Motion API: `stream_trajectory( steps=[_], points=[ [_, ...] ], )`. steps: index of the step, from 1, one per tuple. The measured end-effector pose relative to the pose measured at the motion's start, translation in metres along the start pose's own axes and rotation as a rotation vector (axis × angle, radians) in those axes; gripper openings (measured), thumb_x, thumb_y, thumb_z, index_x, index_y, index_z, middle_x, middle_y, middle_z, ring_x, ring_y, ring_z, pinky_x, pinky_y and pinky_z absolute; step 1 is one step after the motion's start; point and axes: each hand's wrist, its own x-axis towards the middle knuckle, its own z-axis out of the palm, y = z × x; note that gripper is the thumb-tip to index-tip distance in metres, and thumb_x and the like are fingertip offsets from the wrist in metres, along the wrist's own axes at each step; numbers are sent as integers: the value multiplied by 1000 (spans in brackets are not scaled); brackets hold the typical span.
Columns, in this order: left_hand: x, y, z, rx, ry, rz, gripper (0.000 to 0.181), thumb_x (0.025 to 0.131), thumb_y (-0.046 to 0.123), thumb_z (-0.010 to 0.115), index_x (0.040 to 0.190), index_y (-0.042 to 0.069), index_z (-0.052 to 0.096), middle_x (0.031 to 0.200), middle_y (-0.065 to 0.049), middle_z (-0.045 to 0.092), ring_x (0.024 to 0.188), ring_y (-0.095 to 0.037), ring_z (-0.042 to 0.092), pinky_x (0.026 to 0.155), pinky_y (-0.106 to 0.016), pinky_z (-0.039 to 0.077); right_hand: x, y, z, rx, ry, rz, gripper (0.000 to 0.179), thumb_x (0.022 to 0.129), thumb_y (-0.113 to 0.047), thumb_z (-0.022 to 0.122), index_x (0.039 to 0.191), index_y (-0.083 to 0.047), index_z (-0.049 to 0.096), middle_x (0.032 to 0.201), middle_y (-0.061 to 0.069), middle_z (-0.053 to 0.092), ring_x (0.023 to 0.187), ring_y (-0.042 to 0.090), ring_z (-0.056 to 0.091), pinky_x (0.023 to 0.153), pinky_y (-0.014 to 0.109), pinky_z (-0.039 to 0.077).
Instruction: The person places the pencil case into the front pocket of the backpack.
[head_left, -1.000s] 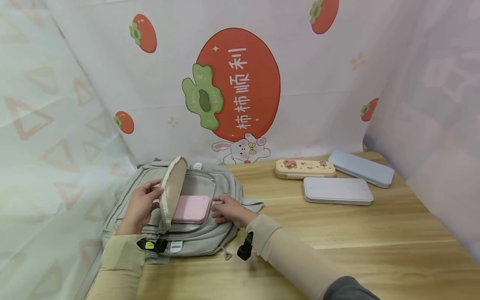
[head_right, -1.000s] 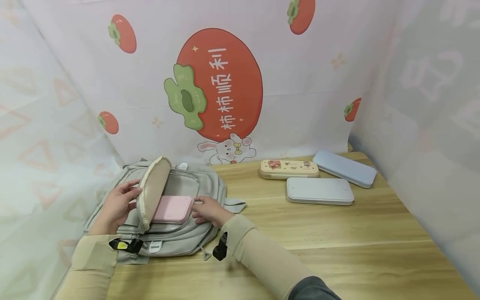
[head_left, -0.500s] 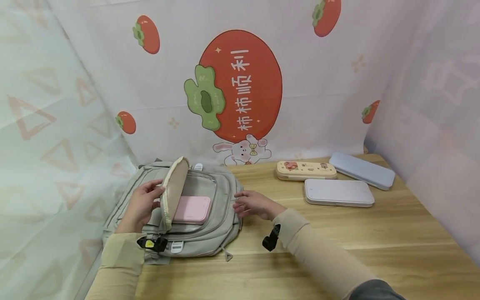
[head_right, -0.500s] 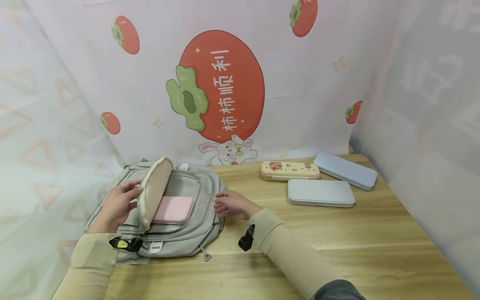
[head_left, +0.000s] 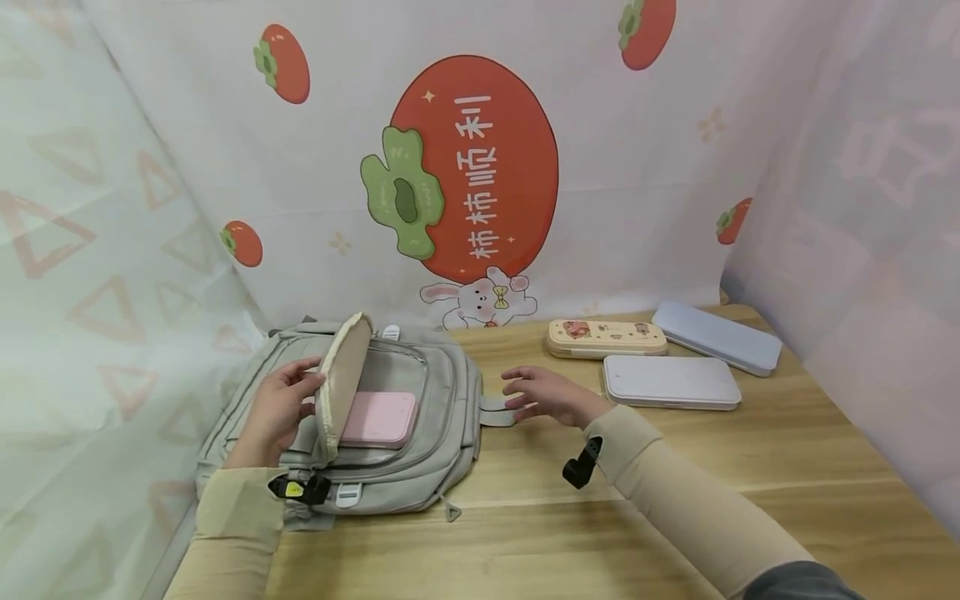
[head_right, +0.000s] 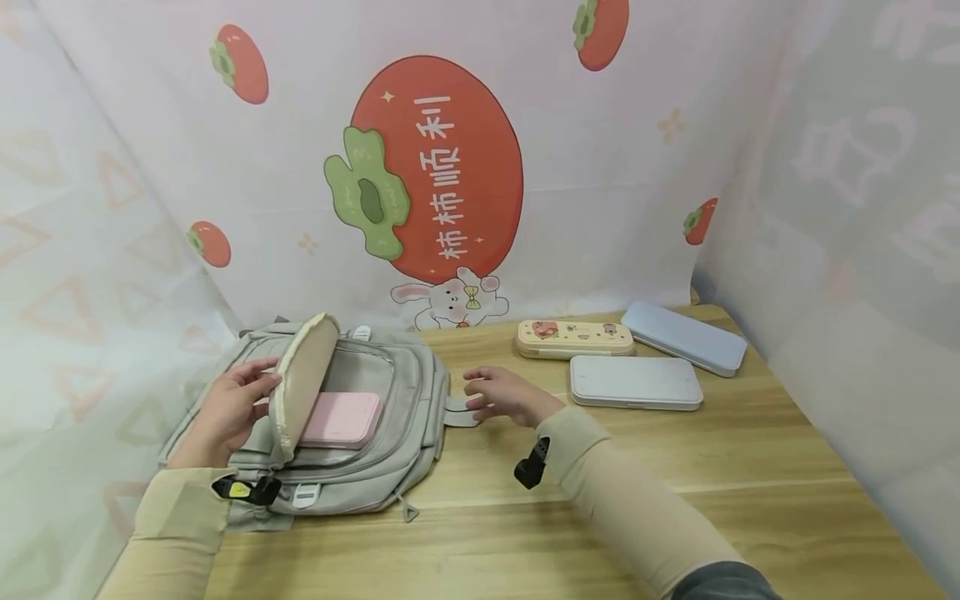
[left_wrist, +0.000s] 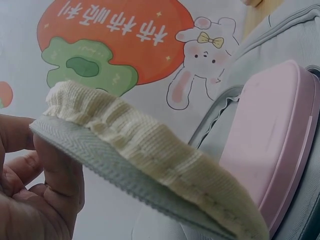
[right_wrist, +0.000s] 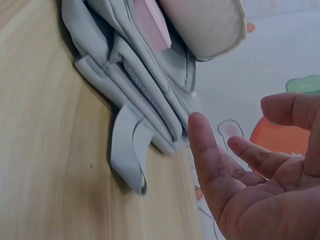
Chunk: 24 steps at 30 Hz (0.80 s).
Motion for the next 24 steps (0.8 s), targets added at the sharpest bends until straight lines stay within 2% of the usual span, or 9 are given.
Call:
stream_trajectory(
  steps=[12,19,21,24],
  points=[
    [1,-2,1,6,4,2,47,109,9,52,151,-7,42,100,-1,53,83,-4,57,61,-21,52,-29,1,-51,-67,47,-7,51,110,-15,45,155,7,35,150,33,42,128,44,56,93,45,56],
    [2,-2,4,-12,-10,4,47,109,8,51,151,-8,40,99,0,53,82,-3,58,61,-21,53,-46,-1,-74,43,83,-12,55,110,-16,46,157,8,29,146,27,47,133,43,52,97,46,54],
    [1,-3,4,-14,-9,5,47,109,8,51,151,-8,40,99,0,53,83,-3,58,61,-21,53,-50,-1,-80,69,91,-13,55,111,-16,44,158,8,27,147,25,46,136,43,49,99,47,53],
    [1,-3,5,-15,-8,4,46,109,9,51,150,-8,41,98,0,53,83,-3,58,61,-21,53,-56,1,-89,90,100,-12,57,111,-18,43,159,6,25,152,28,40,135,40,50,100,45,53]
  ],
)
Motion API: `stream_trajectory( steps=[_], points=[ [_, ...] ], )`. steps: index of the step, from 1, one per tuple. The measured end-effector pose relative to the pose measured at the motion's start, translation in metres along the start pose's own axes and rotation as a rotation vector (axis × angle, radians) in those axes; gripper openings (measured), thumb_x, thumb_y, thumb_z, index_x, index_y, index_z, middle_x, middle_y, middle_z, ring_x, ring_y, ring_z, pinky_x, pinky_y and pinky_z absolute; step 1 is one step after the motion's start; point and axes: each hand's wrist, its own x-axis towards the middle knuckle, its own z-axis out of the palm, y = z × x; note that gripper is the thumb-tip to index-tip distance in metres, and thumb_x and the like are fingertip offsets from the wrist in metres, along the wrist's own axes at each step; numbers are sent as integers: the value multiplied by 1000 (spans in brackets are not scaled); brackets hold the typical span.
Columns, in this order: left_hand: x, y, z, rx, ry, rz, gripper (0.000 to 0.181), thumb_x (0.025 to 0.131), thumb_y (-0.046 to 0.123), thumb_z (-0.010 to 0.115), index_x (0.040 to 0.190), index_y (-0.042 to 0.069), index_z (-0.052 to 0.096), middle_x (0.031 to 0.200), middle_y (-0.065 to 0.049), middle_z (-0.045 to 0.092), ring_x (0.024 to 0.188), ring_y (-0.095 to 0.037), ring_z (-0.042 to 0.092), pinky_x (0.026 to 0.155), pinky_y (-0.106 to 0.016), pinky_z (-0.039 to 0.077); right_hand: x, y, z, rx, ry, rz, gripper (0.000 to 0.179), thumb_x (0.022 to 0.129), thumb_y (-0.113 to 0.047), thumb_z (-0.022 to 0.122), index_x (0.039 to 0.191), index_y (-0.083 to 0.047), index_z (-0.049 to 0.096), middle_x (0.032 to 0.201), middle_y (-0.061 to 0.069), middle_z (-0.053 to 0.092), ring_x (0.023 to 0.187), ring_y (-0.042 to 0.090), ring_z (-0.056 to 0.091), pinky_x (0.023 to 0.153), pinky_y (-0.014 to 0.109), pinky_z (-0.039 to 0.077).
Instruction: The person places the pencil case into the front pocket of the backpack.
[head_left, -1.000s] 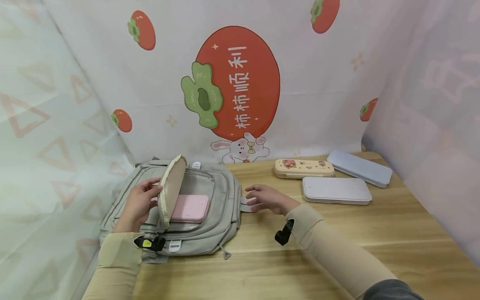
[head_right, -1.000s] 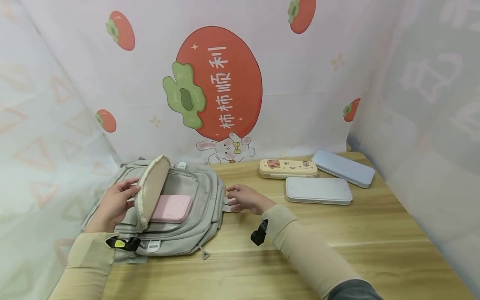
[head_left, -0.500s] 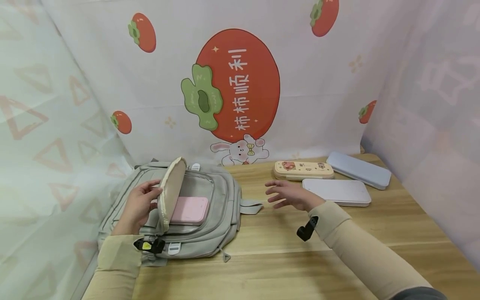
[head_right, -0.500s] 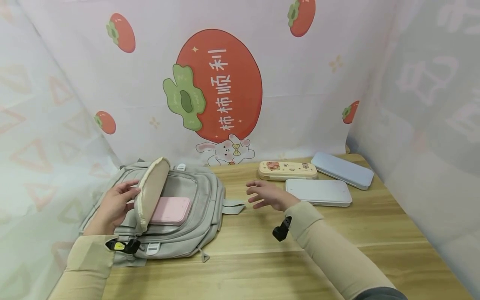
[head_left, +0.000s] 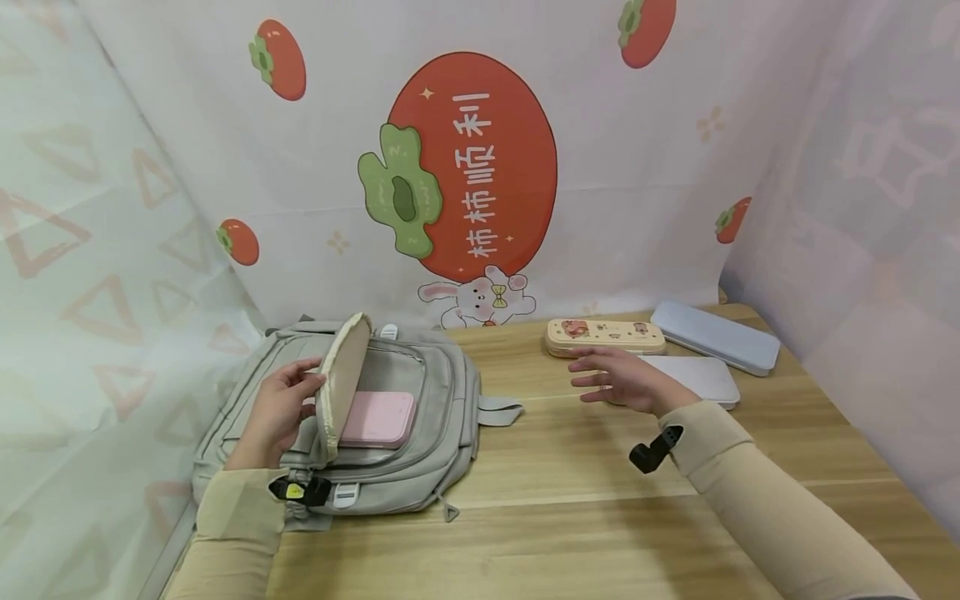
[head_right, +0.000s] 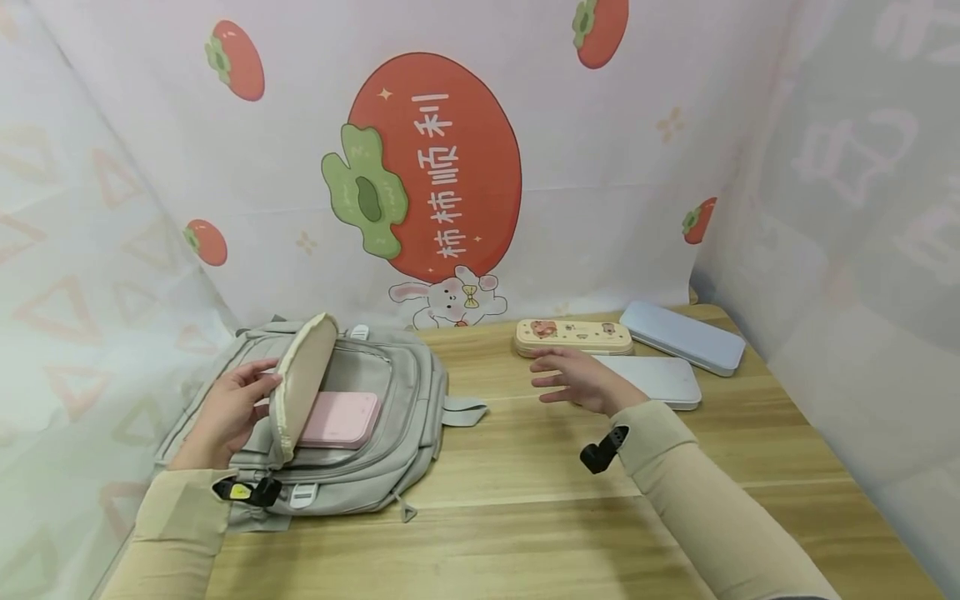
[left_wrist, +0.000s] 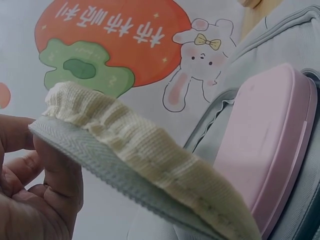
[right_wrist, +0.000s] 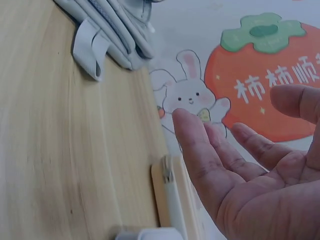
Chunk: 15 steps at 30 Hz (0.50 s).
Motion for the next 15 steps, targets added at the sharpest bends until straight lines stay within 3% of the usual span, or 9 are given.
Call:
stream_trajectory(
  steps=[5,10,15],
  points=[
    [-1,0,2,-6,0,3,45,108,8,52,150,-8,42,97,0,53,83,-4,57,61,-21,53,-10,4,-19,6,21,-2,60,113,-23,42,162,4,21,161,31,28,130,29,55,99,41,53],
    [0,0,3,-3,-1,4,46,109,9,51,150,-7,42,99,0,52,84,-4,57,62,-21,53,-21,8,-38,7,54,-27,60,113,-22,40,161,7,18,158,34,29,127,27,57,101,43,52],
    [-2,-1,3,1,5,-6,47,109,10,51,151,-7,41,101,0,52,84,-4,57,62,-21,53,-28,12,-53,-16,69,-45,61,114,-25,39,159,11,19,157,35,30,117,16,62,100,39,53]
  ],
)
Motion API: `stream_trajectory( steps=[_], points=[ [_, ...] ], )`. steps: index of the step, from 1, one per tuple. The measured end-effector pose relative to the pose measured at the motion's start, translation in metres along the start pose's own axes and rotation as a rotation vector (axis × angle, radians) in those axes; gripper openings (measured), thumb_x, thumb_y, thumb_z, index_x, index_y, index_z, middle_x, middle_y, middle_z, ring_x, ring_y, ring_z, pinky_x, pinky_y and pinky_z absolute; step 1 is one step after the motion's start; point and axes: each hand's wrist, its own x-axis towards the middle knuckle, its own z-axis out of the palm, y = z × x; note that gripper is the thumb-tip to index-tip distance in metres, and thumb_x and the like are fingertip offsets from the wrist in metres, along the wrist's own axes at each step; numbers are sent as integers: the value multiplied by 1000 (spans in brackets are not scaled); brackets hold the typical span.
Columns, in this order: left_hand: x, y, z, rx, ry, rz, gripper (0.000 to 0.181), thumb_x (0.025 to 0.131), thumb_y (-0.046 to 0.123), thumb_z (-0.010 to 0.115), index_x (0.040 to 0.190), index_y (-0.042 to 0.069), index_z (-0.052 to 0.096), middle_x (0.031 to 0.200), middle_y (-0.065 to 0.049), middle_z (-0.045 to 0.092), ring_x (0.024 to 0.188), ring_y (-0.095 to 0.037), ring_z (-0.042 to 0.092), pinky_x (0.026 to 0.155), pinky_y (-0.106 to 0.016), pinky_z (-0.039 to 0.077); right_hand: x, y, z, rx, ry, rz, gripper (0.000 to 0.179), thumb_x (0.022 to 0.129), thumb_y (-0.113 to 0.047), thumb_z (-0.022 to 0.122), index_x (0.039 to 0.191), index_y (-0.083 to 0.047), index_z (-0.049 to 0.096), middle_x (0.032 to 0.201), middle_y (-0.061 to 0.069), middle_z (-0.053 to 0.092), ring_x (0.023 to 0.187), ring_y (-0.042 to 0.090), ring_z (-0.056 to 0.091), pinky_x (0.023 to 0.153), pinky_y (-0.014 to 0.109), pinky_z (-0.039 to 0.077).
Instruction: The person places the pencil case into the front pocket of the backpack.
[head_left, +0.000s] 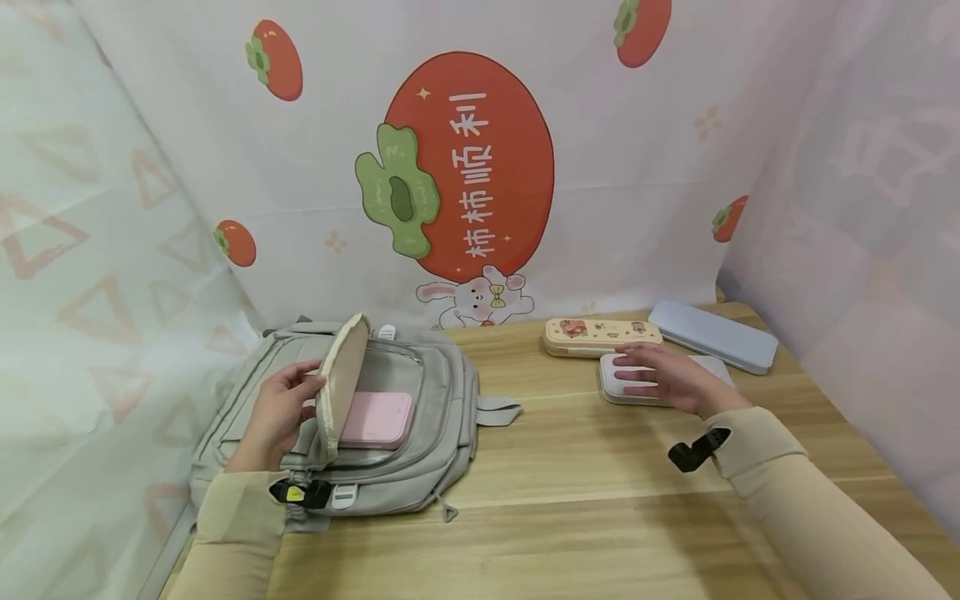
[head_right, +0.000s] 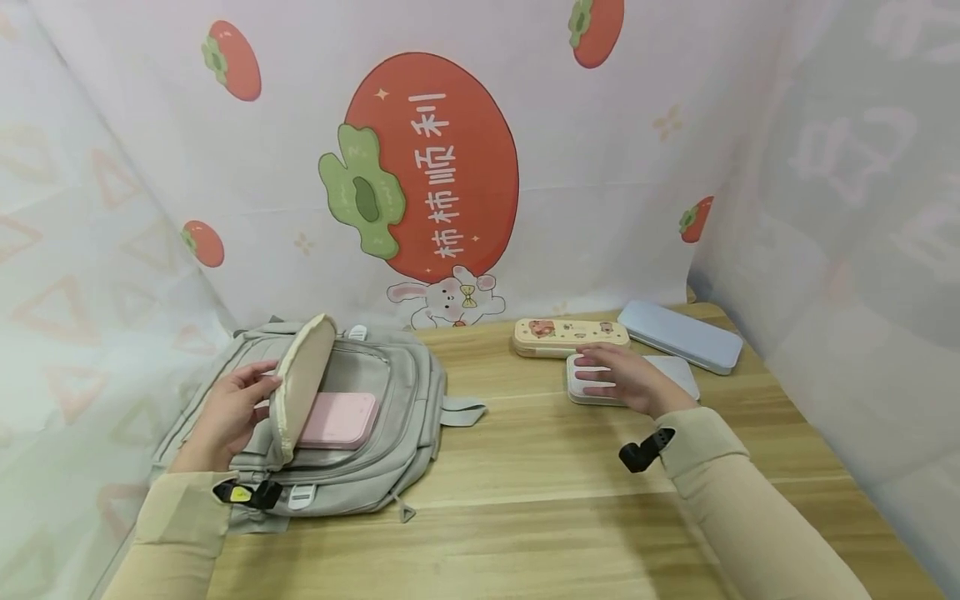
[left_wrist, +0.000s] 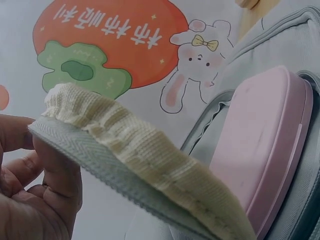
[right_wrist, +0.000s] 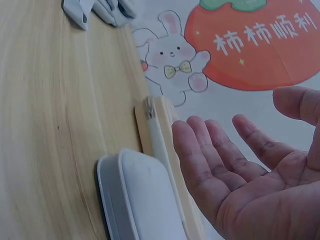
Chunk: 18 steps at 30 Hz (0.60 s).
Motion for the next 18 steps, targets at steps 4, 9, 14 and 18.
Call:
stream_trajectory(
  steps=[4,9,14,18],
  points=[
    [0,1,1,-15,-1,-1,46,108,8,53,150,-8,42,99,1,53,83,-5,56,60,-21,52,-6,2,-11,-5,19,3,66,113,-32,42,158,10,20,158,33,31,115,12,62,99,37,53],
    [0,-1,1,-35,0,6,45,107,7,54,148,-9,43,95,3,55,81,-5,56,59,-21,52,-12,8,-24,2,45,10,68,113,-36,44,158,10,22,154,28,40,113,10,62,99,37,54],
    [1,-2,1,-29,0,17,44,108,7,53,147,-9,44,96,5,56,81,-5,57,60,-21,52,-18,10,-41,-16,62,20,67,113,-35,43,157,11,21,143,15,50,112,9,63,97,36,54],
    [0,-1,1,-23,5,16,44,108,8,53,147,-9,44,96,6,56,82,-5,58,61,-21,53,-23,10,-54,-25,80,28,63,113,-33,42,156,10,24,131,6,58,109,10,64,96,36,55]
  ],
)
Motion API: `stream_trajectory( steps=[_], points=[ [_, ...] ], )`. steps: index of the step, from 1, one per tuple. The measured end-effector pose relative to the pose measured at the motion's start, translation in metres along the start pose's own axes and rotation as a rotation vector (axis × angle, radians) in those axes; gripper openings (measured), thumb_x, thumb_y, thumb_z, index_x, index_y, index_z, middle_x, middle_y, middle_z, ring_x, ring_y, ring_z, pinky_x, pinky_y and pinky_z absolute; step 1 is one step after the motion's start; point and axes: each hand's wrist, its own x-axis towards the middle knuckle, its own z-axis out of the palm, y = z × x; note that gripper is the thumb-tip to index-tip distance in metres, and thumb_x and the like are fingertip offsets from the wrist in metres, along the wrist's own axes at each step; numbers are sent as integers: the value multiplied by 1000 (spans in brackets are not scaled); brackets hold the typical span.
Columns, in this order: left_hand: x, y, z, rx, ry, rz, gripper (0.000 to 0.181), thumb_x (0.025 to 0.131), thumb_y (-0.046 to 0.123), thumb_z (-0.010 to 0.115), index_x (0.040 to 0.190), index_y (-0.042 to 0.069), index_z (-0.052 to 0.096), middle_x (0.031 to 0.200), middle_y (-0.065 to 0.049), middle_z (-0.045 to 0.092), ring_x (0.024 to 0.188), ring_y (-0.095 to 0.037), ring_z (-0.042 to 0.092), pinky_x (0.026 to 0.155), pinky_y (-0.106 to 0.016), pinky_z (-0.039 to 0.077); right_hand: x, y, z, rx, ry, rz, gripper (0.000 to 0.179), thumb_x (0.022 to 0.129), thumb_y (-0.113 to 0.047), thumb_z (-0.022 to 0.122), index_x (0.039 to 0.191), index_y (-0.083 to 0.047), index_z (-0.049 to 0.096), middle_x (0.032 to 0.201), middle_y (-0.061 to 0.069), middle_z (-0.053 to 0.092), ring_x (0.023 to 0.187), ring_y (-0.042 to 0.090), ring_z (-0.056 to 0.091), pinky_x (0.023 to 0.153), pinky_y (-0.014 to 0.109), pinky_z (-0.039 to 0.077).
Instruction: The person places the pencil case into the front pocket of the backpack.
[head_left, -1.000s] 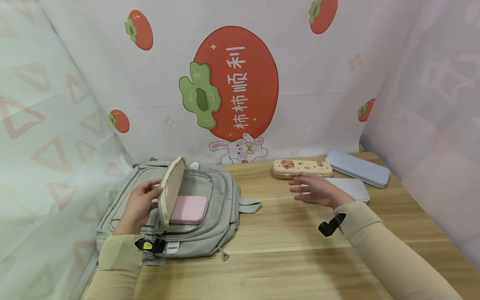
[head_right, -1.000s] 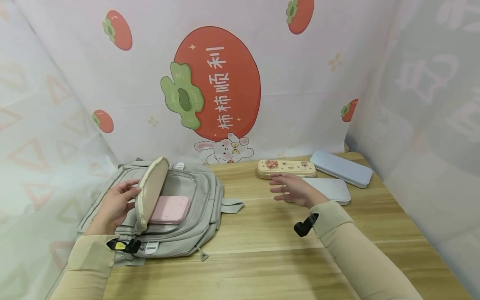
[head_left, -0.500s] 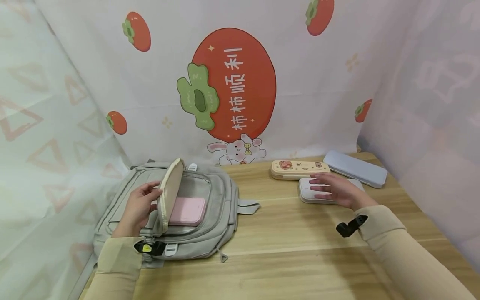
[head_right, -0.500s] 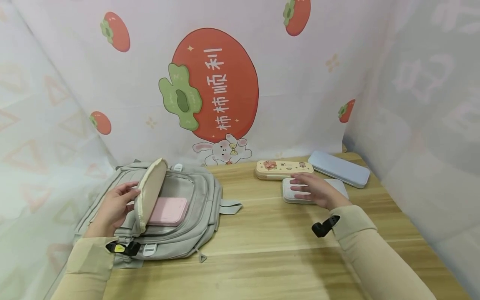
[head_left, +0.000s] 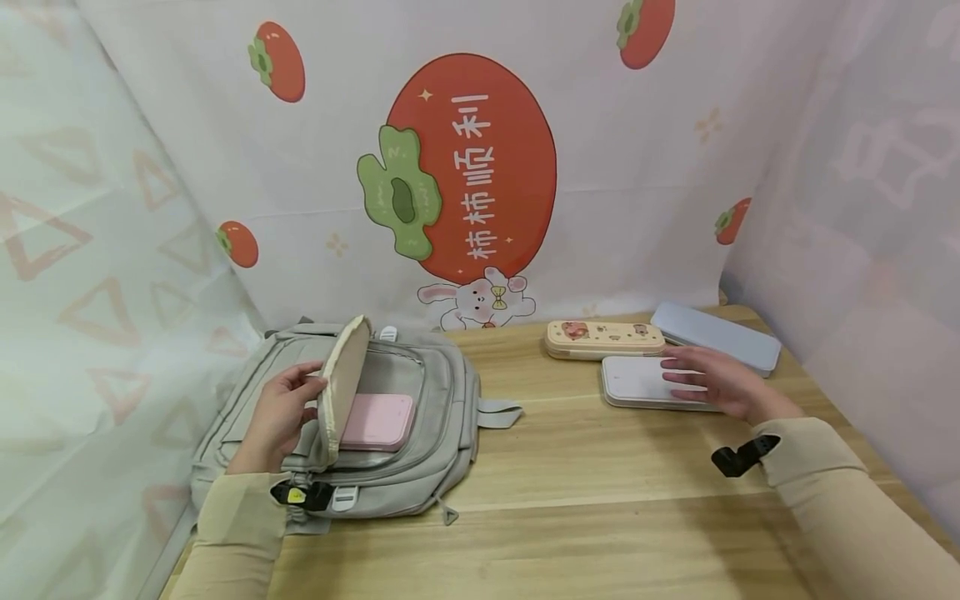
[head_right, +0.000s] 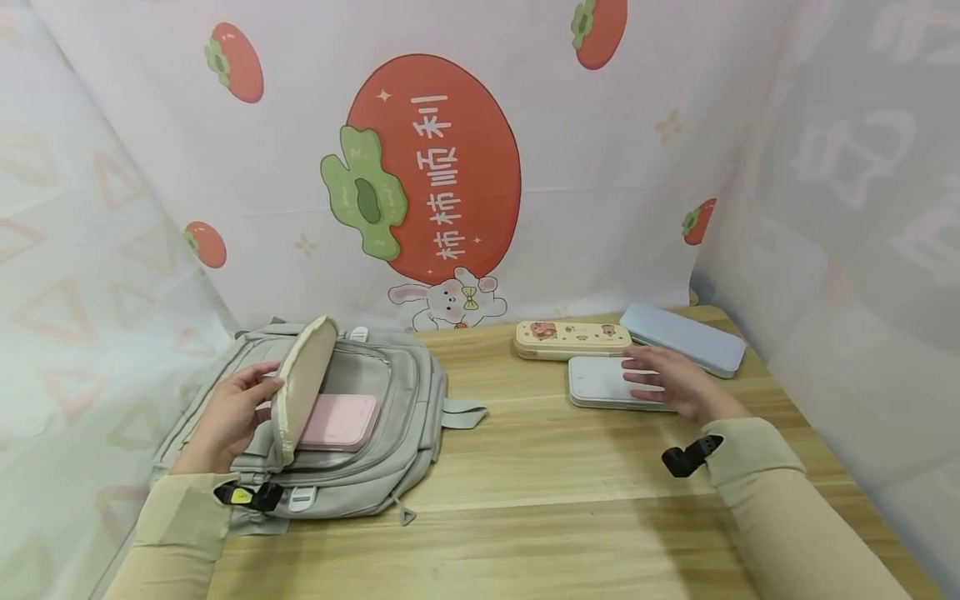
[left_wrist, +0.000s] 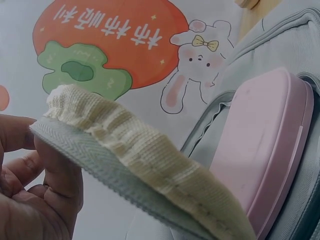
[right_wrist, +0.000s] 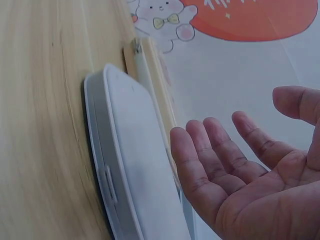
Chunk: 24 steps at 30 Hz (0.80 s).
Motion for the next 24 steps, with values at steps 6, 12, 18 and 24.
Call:
stream_trajectory(
  steps=[6,12,18,24],
  points=[
    [0,0,-3,18,8,-5,45,108,9,53,149,-8,43,96,4,55,82,-5,56,60,-21,52,-8,6,-17,37,21,0,52,113,-32,43,150,3,36,113,-10,64,103,4,65,92,35,57],
    [0,1,-6,29,17,-11,45,108,9,53,150,-7,43,97,3,54,83,-4,56,61,-21,53,-13,11,-33,42,31,-9,38,113,-29,43,139,-2,46,107,-14,65,99,3,66,88,33,58],
    [1,3,-6,31,-4,3,46,108,10,53,150,-7,43,99,2,55,83,-5,56,61,-22,53,-17,17,-55,-30,57,24,56,114,-27,38,147,16,28,105,-13,61,95,2,65,87,29,57],
    [1,2,-5,28,-5,-2,45,108,9,53,149,-7,42,97,4,55,82,-5,56,60,-22,52,-22,21,-73,-86,105,96,42,113,-25,38,137,10,41,102,-11,60,90,2,63,85,27,57]
  ],
)
